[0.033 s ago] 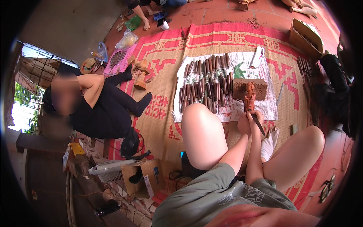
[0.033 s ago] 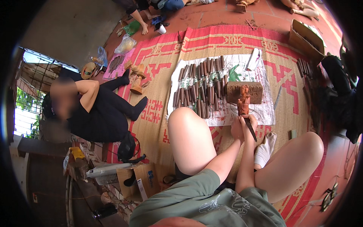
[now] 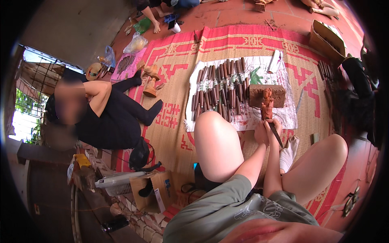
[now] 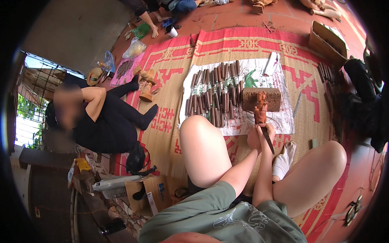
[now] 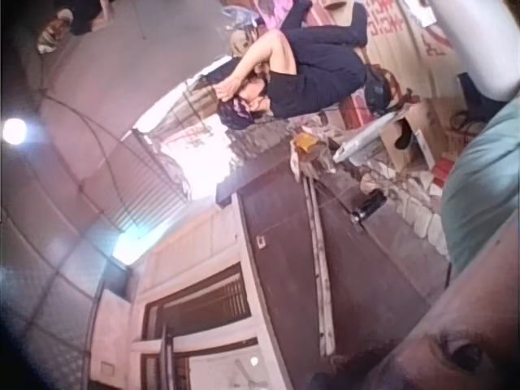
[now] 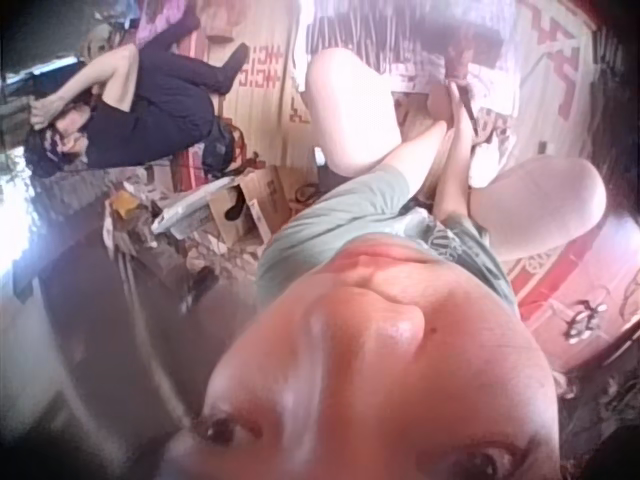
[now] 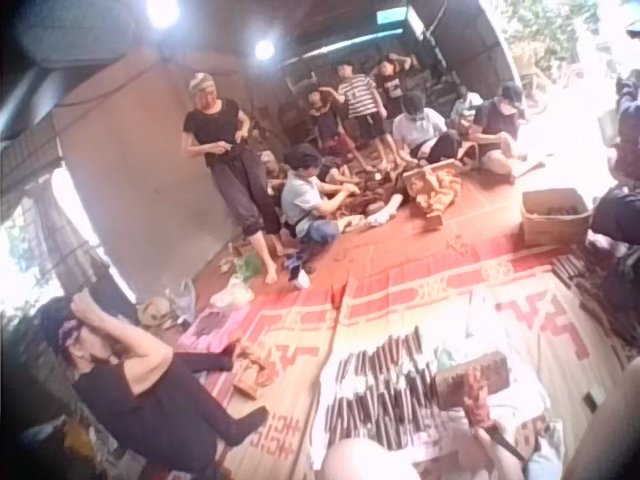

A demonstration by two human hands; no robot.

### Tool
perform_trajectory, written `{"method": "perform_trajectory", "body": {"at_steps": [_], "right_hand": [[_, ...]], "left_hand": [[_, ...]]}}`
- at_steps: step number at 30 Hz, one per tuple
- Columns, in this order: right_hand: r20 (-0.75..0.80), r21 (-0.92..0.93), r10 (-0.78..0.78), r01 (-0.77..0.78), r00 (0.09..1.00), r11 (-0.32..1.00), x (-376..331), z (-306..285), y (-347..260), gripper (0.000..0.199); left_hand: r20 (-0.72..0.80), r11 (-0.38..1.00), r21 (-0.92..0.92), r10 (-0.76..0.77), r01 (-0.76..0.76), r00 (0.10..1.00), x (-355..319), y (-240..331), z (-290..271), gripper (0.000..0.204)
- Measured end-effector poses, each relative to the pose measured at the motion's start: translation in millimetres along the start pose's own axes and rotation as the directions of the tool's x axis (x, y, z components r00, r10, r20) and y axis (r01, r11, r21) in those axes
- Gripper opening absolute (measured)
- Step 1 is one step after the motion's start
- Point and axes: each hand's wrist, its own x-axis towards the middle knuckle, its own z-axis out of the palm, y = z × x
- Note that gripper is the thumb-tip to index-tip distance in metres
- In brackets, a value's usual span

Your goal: The person sits on a mat and carves a small wooden figurine using a carving knife. They hold the wood in one hand and carefully shape it with the other, occasionally rotating the piece to access different sides.

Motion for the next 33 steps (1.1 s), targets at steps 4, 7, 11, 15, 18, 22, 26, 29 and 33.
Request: {"method": "perform_trajectory", "body": {"at_steps": [4, 7, 11, 15, 18, 22, 26, 29, 33], "right_hand": [[0.101, -0.183, 0.076, -0.057, 0.992, 0.981, -3.9, -6.3, -13.3, 0.012], [0.054, -0.032, 0.040, -0.038, 0.998, 0.999, -2.6, -3.5, -12.2, 0.014], [0.062, -0.150, 0.107, -0.097, 0.992, 0.984, -6.6, -1.3, -15.8, 0.015], [0.047, -0.174, 0.120, -0.110, 0.992, 0.979, -1.4, -5.7, 9.7, 0.015], [0.037, -0.101, 0.108, -0.104, 0.993, 0.989, 4.9, -11.0, 8.3, 0.016], [-0.008, -0.193, 0.030, -0.031, 1.000, 0.981, 7.0, -14.1, -17.6, 0.020], [-0.026, -0.156, 0.061, -0.064, 0.998, 0.986, 6.4, -13.8, -9.0, 0.021], [-0.060, -0.123, 0.037, -0.044, 0.998, 0.991, 4.5, -12.5, -12.3, 0.021], [-0.105, -0.098, 0.000, -0.010, 0.994, 0.995, 4.4, -13.2, -18.9, 0.020]], "left_hand": [[-0.003, 1.000, 0.002, 0.017, -0.017, 1.000, -3.6, -0.8, 0.1, 0.024], [0.063, 0.999, 0.030, 0.010, -0.012, 0.998, 2.0, -3.7, 1.5, 0.025], [0.093, 0.999, 0.042, -0.034, 0.030, 0.995, 2.1, -10.1, 1.1, 0.028], [0.000, 0.998, -0.064, -0.029, 0.029, 1.000, -0.9, 0.0, 1.4, 0.029], [-0.027, 0.998, -0.066, -0.028, 0.026, 0.999, -4.1, 5.3, -5.1, 0.034], [-0.029, 0.994, -0.107, -0.005, 0.002, 1.000, -3.2, 1.4, -6.4, 0.047], [-0.077, 0.979, -0.168, 0.105, -0.117, 0.991, -5.6, 9.3, -13.1, 0.057], [-0.074, 0.982, -0.117, 0.142, -0.150, 0.987, -6.4, 9.2, -16.8, 0.060], [-0.098, 0.975, -0.155, 0.143, -0.157, 0.985, -8.4, 12.8, -21.2, 0.062]]}}
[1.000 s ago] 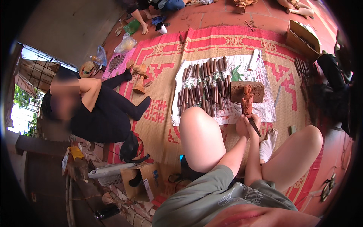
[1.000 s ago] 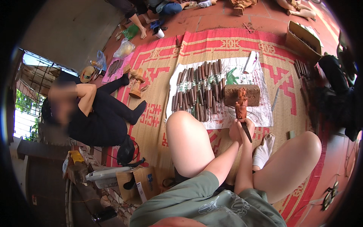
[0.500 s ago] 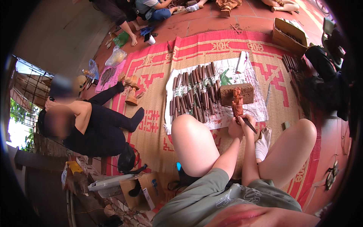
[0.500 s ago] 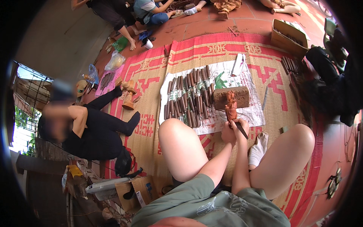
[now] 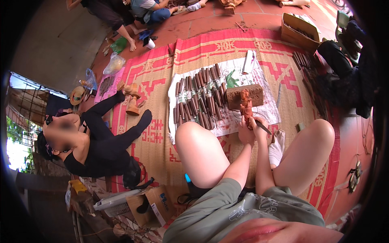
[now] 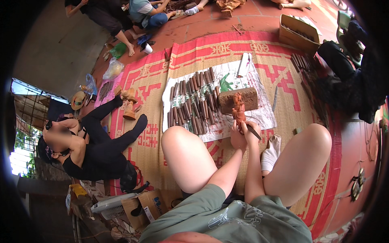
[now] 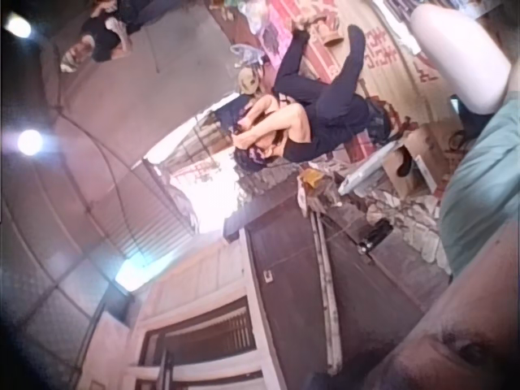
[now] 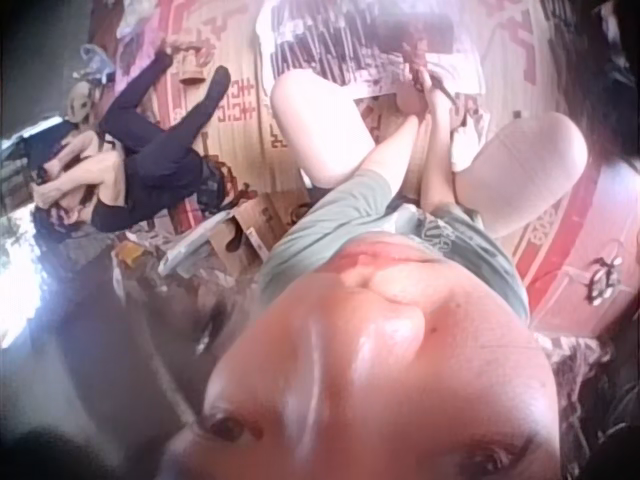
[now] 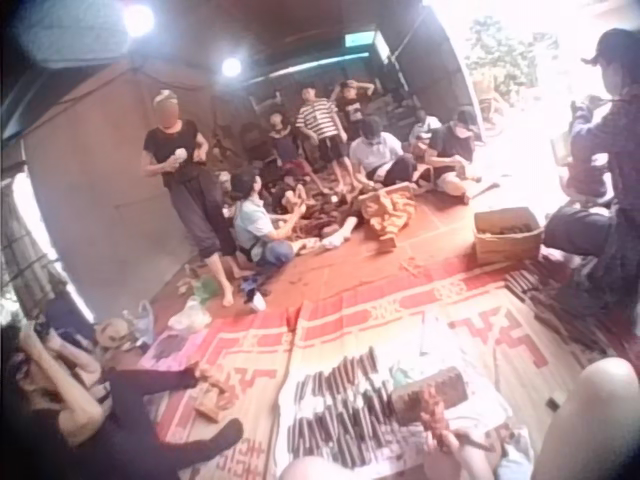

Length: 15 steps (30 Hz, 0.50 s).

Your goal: The person sits on a mat and carves a small wooden figurine using a carving knife. They hold the wood in one hand and carefully shape it with the other, occasionally rotating the piece to access different sides.

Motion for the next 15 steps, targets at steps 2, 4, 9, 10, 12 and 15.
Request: {"method": "perform_trajectory", "body": {"at_steps": [2, 4, 9, 10, 12, 15], "right_hand": [[0.022, 0.016, 0.040, -0.040, 0.999, 0.999, 0.8, 0.0, 2.3, 0.020], [0.060, 0.044, 0.095, -0.097, 0.994, 0.994, 2.1, 1.4, 8.2, 0.020], [0.071, 0.175, 0.131, -0.142, 0.989, 0.974, 2.5, 5.8, 23.1, 0.020], [0.049, 0.202, 0.115, -0.123, 0.992, 0.972, 2.9, 6.7, 28.9, 0.020], [0.068, 0.234, 0.130, -0.142, 0.989, 0.962, -0.5, 8.8, 21.1, 0.020], [0.075, 0.270, 0.141, -0.156, 0.987, 0.950, 0.2, 9.3, 25.9, 0.021]], "left_hand": [[0.006, 0.999, -0.006, 0.052, -0.052, 0.999, 1.0, -2.3, 0.6, 0.063], [0.003, 0.996, -0.006, 0.093, -0.093, 0.996, 2.1, -4.8, 2.7, 0.064], [0.011, 0.994, 0.038, 0.097, -0.098, 0.995, 1.0, -5.6, 5.9, 0.063], [0.006, 0.995, 0.016, 0.103, -0.103, 0.995, 1.1, -4.1, 7.2, 0.063], [-0.015, 0.995, -0.013, 0.097, -0.098, 0.995, 1.7, -9.6, 5.7, 0.063], [-0.001, 0.996, -0.036, 0.077, -0.076, 0.997, 0.3, -8.3, 5.5, 0.064]]}}
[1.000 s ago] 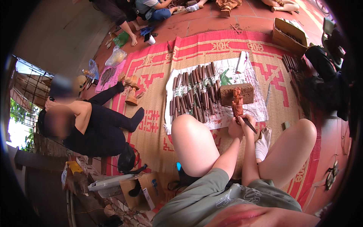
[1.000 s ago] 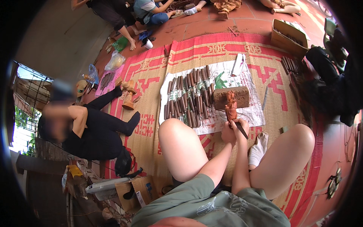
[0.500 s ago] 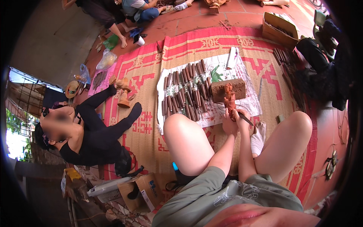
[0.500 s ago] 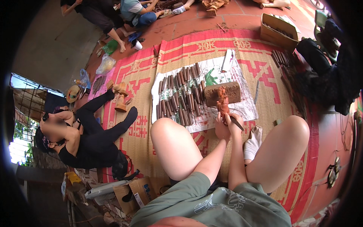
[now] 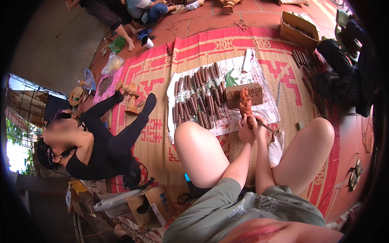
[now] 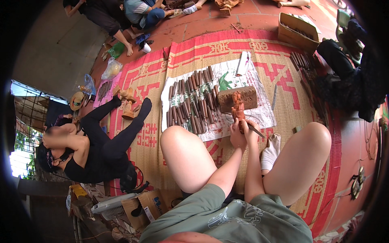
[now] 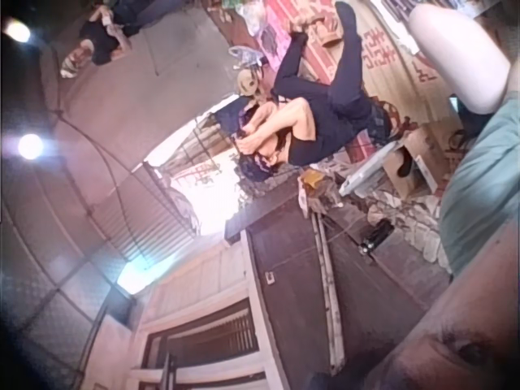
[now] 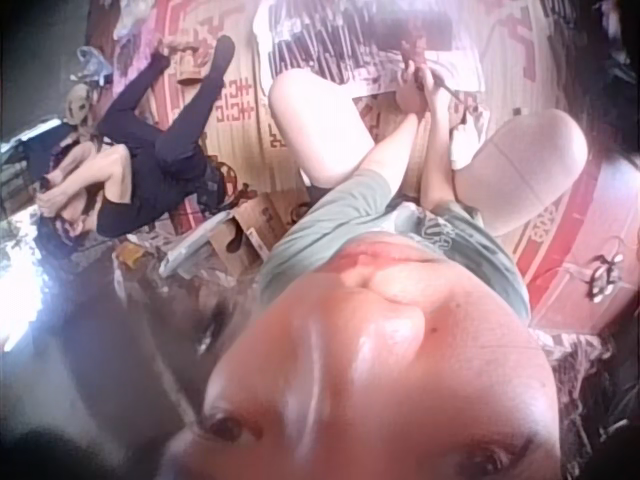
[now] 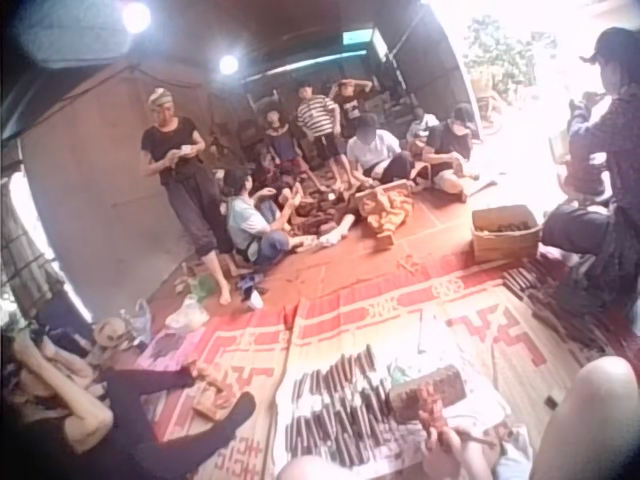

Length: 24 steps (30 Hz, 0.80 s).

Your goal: The person sits on a mat and carves a small wooden figurine using a carving knife. They hold the wood in one hand and carefully shape it with the other, occasionally rotating the piece to access different sides.

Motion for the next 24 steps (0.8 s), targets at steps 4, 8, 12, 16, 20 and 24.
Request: {"method": "perform_trajectory", "body": {"at_steps": [4, 8, 12, 16, 20, 24], "right_hand": [[0.042, 0.125, 0.070, -0.075, 0.997, 0.989, 3.0, -0.6, 10.2, 0.021], [0.034, 0.112, 0.069, -0.073, 0.997, 0.991, 2.4, 2.9, 11.1, 0.022], [0.061, 0.094, 0.035, -0.040, 0.998, 0.995, 1.5, 3.8, 9.9, 0.022], [0.009, 0.072, 0.010, -0.010, 1.000, 0.997, 6.4, 2.6, 22.5, 0.021], [0.021, 0.006, 0.022, -0.022, 1.000, 1.000, 1.1, 6.5, 8.0, 0.018], [-0.084, -0.173, -0.203, 0.187, 0.976, 0.967, -4.6, 8.2, -0.4, 0.014]], "left_hand": [[0.032, 1.000, 0.004, -0.007, 0.007, 0.999, 1.5, -0.8, 1.2, 0.067], [0.040, 1.000, 0.010, -0.022, 0.021, 0.999, 2.1, -3.5, 1.2, 0.066], [0.028, 0.999, -0.016, -0.034, 0.034, 0.999, 0.4, -3.0, -1.1, 0.062], [0.033, 1.000, 0.017, 0.002, -0.002, 0.999, 1.3, 2.1, 1.7, 0.059], [0.048, 0.995, 0.094, 0.012, -0.017, 0.999, 1.1, -7.7, -0.1, 0.054], [0.129, 0.994, 0.106, -0.039, 0.025, 0.991, 2.6, -7.1, -1.2, 0.048]]}}
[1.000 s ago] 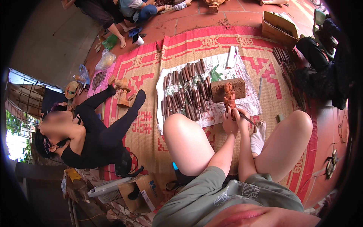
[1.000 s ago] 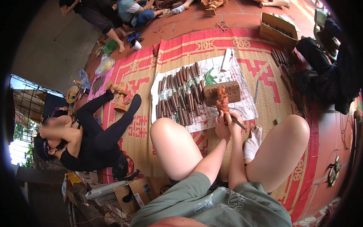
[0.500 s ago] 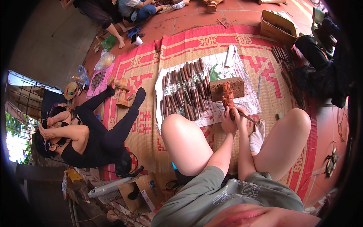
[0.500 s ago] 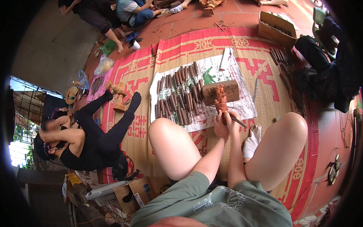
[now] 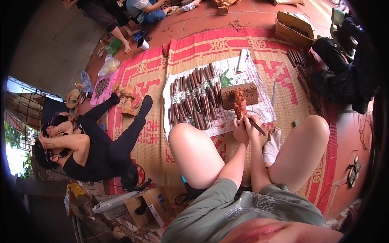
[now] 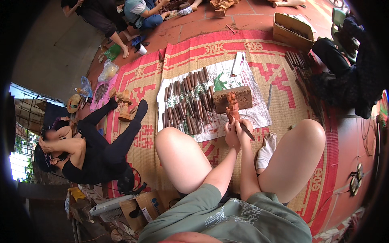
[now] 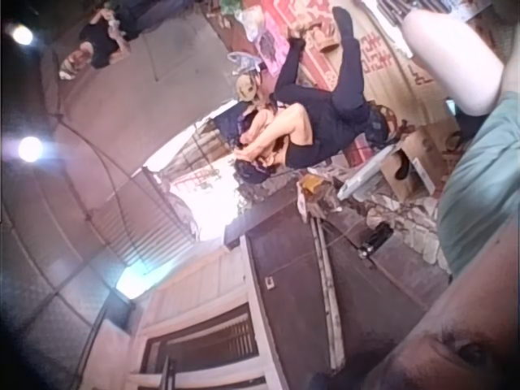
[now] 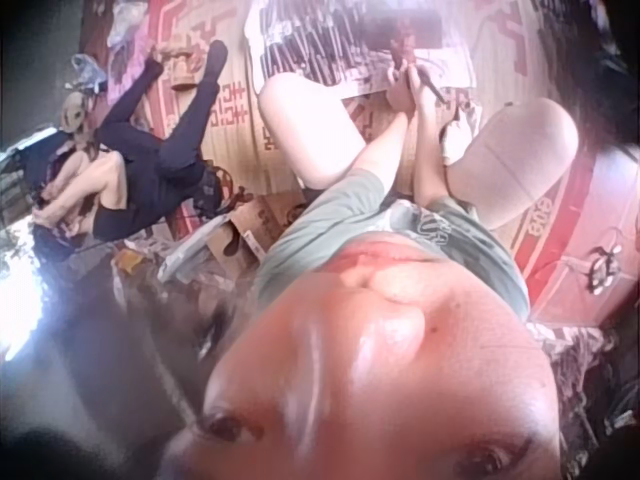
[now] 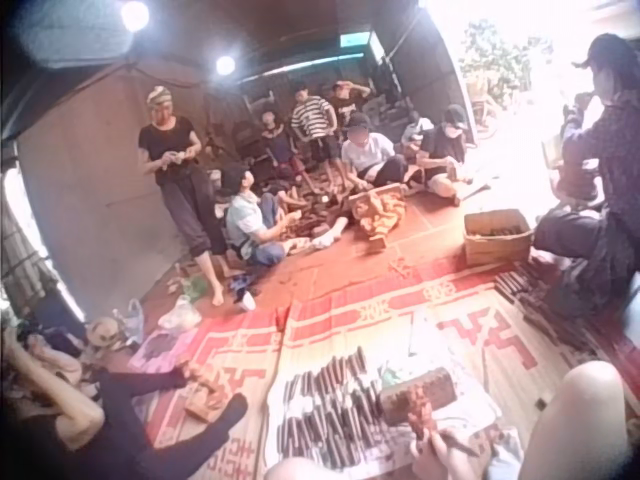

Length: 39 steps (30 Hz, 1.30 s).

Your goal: The person sits on a mat and carves a small wooden figurine using a carving knife. They hold the wood in one hand and carefully shape it with the other, occasionally rotating the piece to access different sides.

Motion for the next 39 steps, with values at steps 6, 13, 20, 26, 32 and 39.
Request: {"method": "perform_trajectory", "body": {"at_steps": [6, 13, 20, 26, 32, 39], "right_hand": [[-0.032, 0.049, 0.067, -0.065, 0.997, 0.997, -2.7, 2.0, -2.2, 0.013], [0.027, 0.303, 0.359, -0.350, 0.933, 0.886, -2.1, 7.2, -13.6, 0.011], [0.002, 0.355, 0.287, -0.269, 0.958, 0.895, -3.6, 15.8, 2.5, 0.011], [0.090, 0.473, 0.382, -0.378, 0.920, 0.796, -4.0, 15.4, 3.6, 0.010], [0.060, 0.334, 0.324, -0.325, 0.944, 0.885, -3.7, 17.2, 15.9, 0.008], [0.004, 0.463, 0.382, -0.340, 0.924, 0.818, -6.2, 23.3, 2.9, 0.006]], "left_hand": [[-0.043, 1.000, -0.030, 0.002, -0.003, 0.999, -1.7, 2.8, -2.6, 0.048], [-0.075, 1.000, -0.030, 0.002, -0.005, 0.997, -1.5, -4.5, -2.5, 0.050], [-0.097, 0.998, -0.054, 0.034, -0.039, 0.995, 2.5, -9.3, 8.3, 0.051], [-0.106, 0.996, -0.054, 0.060, -0.066, 0.993, 0.3, -8.9, 6.0, 0.052], [-0.090, 0.995, -0.084, 0.048, -0.056, 0.995, 2.9, -7.6, 4.0, 0.052], [-0.035, 0.992, -0.128, 0.009, -0.013, 0.999, 0.4, -7.3, -3.7, 0.050]]}}
